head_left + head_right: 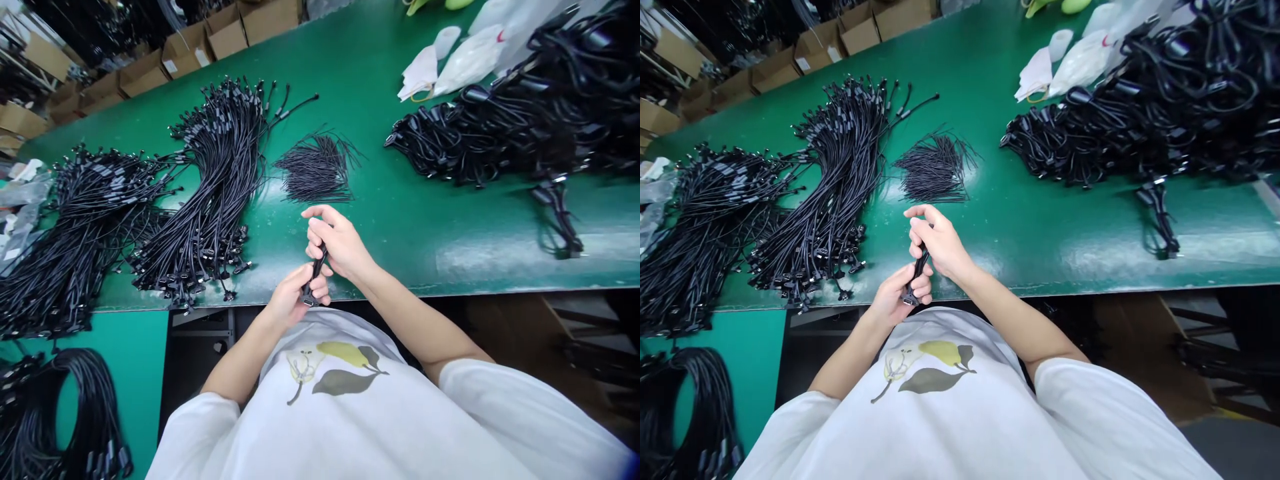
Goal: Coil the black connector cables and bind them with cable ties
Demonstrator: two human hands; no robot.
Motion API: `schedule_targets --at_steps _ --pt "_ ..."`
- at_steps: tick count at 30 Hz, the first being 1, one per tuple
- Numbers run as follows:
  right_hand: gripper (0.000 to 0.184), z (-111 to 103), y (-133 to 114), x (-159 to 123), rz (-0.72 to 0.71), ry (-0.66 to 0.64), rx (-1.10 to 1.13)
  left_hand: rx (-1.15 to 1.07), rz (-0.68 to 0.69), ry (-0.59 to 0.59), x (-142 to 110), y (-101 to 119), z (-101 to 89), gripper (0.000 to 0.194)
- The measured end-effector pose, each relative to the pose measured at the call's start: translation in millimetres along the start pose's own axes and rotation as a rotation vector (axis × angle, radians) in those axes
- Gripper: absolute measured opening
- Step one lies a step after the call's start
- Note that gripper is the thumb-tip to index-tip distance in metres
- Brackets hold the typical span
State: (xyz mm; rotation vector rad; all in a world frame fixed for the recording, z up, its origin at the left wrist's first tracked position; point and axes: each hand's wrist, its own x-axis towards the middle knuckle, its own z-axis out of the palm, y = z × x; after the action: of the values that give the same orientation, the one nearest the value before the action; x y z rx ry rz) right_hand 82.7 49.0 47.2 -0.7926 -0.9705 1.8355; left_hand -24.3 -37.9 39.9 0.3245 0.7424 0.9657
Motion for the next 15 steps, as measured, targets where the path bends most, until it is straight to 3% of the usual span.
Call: schedule_targets --at_steps 7,15 --pt "0.025 -3.7 -11.7 -2.8 0.205 -0.139 0.245 0.017 -0.072 -0.033 4.9 -0.3 -1.3 0.029" --pt "0.032 -19.0 -1.7 -8.8 0.135 -0.09 0.166 0.272 -0.004 0.065 16.0 -12.2 -6.9 0.04"
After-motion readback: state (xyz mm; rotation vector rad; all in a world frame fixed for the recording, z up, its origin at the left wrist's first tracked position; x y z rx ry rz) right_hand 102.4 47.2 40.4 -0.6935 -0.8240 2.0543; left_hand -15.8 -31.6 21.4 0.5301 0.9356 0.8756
